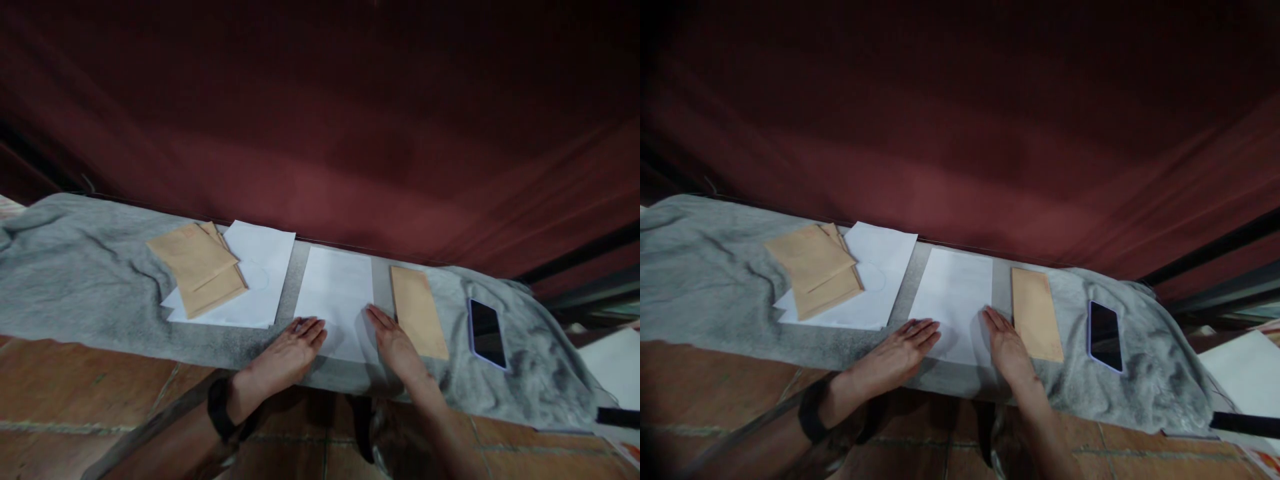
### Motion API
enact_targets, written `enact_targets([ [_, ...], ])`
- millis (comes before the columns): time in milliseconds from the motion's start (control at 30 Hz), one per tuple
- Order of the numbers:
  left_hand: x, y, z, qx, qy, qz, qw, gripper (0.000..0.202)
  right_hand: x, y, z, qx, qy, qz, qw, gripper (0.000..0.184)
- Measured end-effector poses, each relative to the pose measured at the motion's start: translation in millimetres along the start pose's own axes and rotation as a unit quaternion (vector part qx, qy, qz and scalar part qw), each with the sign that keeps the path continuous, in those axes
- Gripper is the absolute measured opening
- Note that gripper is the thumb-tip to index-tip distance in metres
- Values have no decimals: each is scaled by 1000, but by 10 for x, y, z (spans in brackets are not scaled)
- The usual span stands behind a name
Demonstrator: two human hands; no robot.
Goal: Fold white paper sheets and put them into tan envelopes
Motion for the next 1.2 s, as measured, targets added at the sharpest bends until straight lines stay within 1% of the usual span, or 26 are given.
enact_targets([
  [133, 5, -92, -164, -21, 53, -9, 998, 36, 2, 46, -31, 59, 0, 8, 998, 68],
  [233, -5, -215, -350, -66, 121, -26, 990, 28, -2, 78, -60, 110, 11, 12, 994, 68],
  [300, -21, -302, -469, -120, 180, -42, 975, 24, 8, 102, -78, 146, 21, 21, 989, 65],
  [367, -29, -369, -542, -184, 226, -55, 955, 22, 28, 125, -100, 183, 30, 36, 982, 59],
  [467, -22, -445, -577, -276, 265, -76, 921, 21, 63, 121, -128, 235, 21, 56, 970, 56],
  [533, -10, -489, -566, -332, 266, -89, 901, 23, 78, 91, -141, 260, 1, 62, 964, 60],
  [600, -11, -545, -554, -372, 254, -99, 887, 27, 83, 56, -159, 277, -14, 67, 958, 62],
  [633, -21, -582, -552, -388, 249, -105, 881, 34, 83, 43, -173, 286, -17, 69, 956, 62],
  [733, -69, -707, -555, -431, 228, -108, 867, 73, 84, 33, -237, 320, -5, 79, 944, 55],
  [767, -83, -745, -555, -439, 220, -104, 865, 80, 85, 37, -265, 333, 4, 82, 939, 51],
  [833, -97, -812, -544, -436, 207, -98, 870, 85, 88, 36, -324, 359, 19, 84, 929, 42],
  [900, -87, -875, -504, -414, 201, -112, 881, 76, 94, 17, -372, 383, 26, 84, 919, 35],
  [967, -56, -941, -427, -392, 196, -152, 886, 61, 100, -14, -404, 404, 31, 89, 910, 35],
  [1067, 3, -1018, -302, -380, 189, -220, 878, 36, 102, -29, -430, 421, 58, 121, 897, 40],
  [1133, 42, -1035, -271, -372, 190, -241, 876, 29, 102, -19, -432, 421, 78, 147, 891, 44],
  [1200, 72, -1031, -295, -363, 202, -245, 876, 26, 110, -13, -423, 419, 85, 160, 890, 47],
])
Point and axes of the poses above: each hand's wrist, its own x-axis towards the middle knuckle, its own z-axis out of the palm, y = z × x, the point moved 6 cm from there along x, towards the middle knuckle, and after that the axes turned 7 degrees about z, right-handed, at the moved point
